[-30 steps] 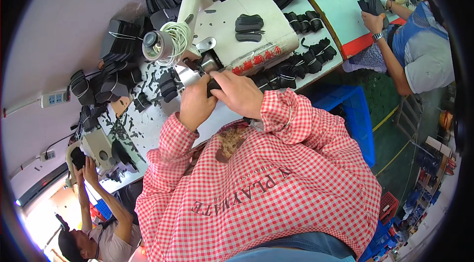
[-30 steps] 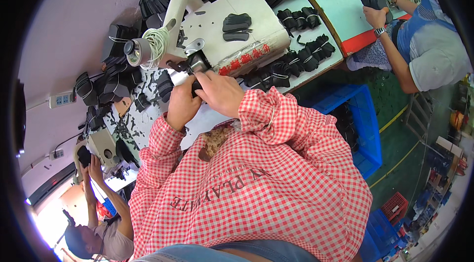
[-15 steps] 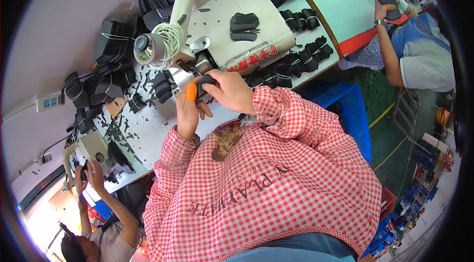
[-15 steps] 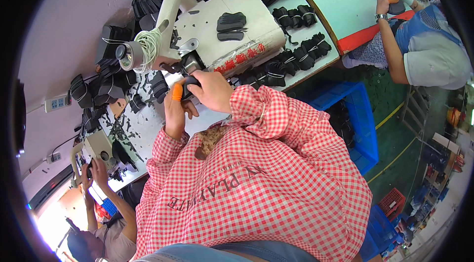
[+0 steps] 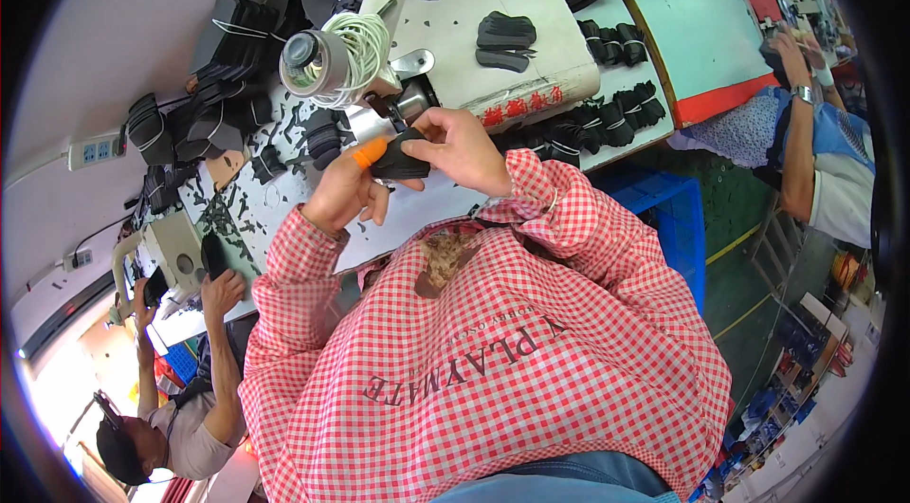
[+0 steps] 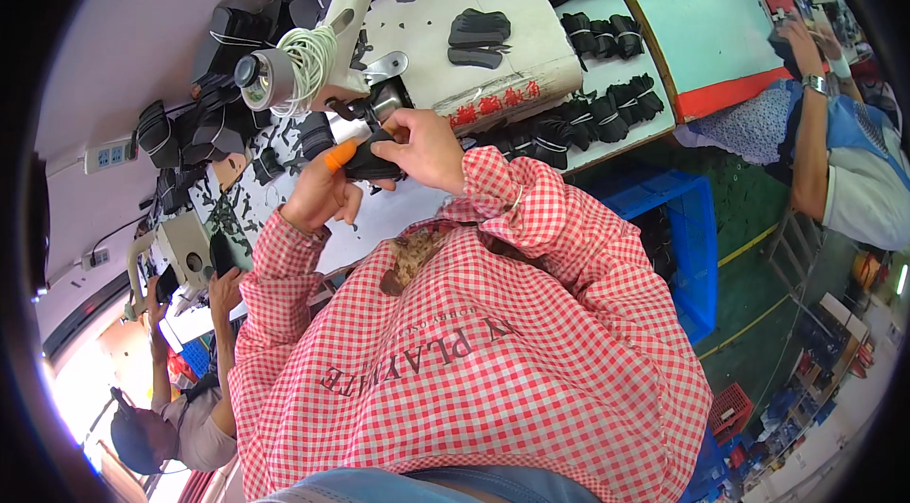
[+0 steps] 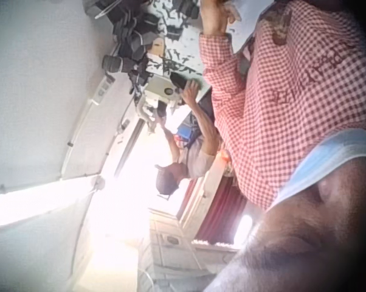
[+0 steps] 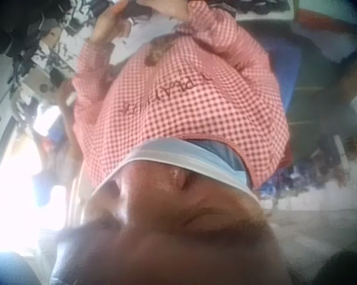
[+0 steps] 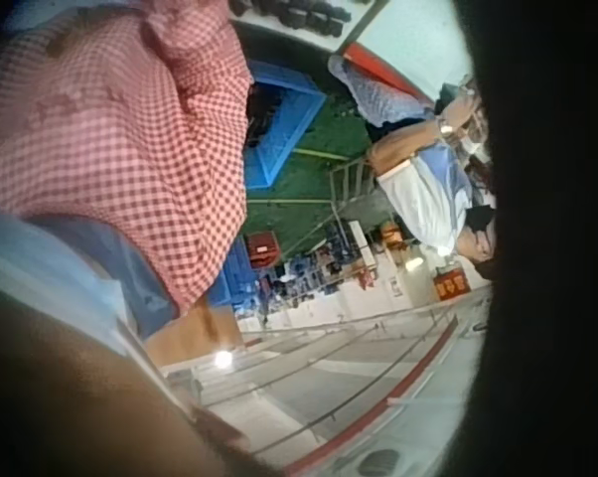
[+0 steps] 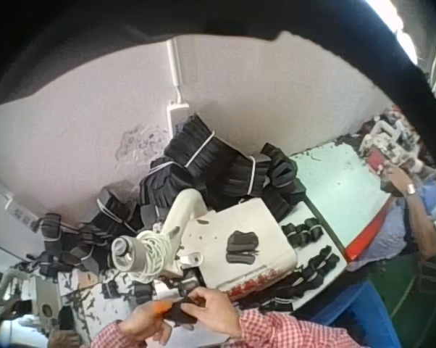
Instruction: The person trims leather shoe pieces by feeding their edges through a machine by hand, then stacks the processed pieces on the workbench.
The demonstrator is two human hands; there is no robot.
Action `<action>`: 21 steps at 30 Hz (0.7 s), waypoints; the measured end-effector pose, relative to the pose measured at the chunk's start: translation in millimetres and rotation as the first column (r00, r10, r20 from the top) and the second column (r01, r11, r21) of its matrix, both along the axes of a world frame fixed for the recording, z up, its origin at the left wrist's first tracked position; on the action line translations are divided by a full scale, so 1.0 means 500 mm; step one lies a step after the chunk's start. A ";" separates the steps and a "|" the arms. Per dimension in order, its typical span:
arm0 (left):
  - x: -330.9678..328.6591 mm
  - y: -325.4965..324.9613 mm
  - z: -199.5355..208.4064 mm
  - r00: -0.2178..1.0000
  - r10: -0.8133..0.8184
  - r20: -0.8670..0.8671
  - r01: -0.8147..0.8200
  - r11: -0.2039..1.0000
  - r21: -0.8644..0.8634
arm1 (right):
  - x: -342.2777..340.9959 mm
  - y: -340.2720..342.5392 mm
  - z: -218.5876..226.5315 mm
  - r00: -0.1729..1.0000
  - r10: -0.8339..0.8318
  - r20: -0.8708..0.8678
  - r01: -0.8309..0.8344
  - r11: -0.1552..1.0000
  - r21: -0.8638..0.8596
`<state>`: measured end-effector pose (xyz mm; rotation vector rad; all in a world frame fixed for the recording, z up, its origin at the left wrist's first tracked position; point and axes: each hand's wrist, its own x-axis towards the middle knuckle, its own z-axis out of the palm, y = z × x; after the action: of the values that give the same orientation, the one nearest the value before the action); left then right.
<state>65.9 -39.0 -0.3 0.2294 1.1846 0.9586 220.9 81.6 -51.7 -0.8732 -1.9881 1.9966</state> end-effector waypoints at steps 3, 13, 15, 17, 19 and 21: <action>-0.048 0.005 -0.005 0.993 -0.116 0.017 0.116 0.993 0.006 | -0.013 -0.008 0.002 0.999 -0.028 -0.018 0.026 0.995 -0.093; -0.132 0.064 -0.007 0.822 -0.496 -0.280 0.421 0.860 -0.287 | -0.005 0.076 0.021 0.990 0.137 0.046 -0.144 0.934 0.326; -0.122 0.078 -0.002 0.866 -0.433 -0.251 0.370 0.891 -0.262 | -0.020 0.077 0.023 0.988 0.139 0.069 -0.155 0.893 0.422; -0.090 0.093 0.027 0.928 -0.278 -0.246 0.265 0.960 -0.086 | -0.033 0.073 0.012 0.989 0.124 0.086 -0.151 0.813 0.562; -0.096 0.077 0.025 0.940 -0.235 -0.245 0.217 0.971 -0.100 | -0.031 0.087 0.020 0.982 0.144 0.122 -0.188 0.809 0.556; -0.137 0.068 0.003 0.901 -0.351 -0.255 0.307 0.931 -0.198 | -0.019 0.105 0.018 0.972 0.167 0.166 -0.232 0.801 0.552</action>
<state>-2.6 -5.2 0.9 0.4432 1.4243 0.5425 211.3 134.0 -42.9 -0.6523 -2.6231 1.3006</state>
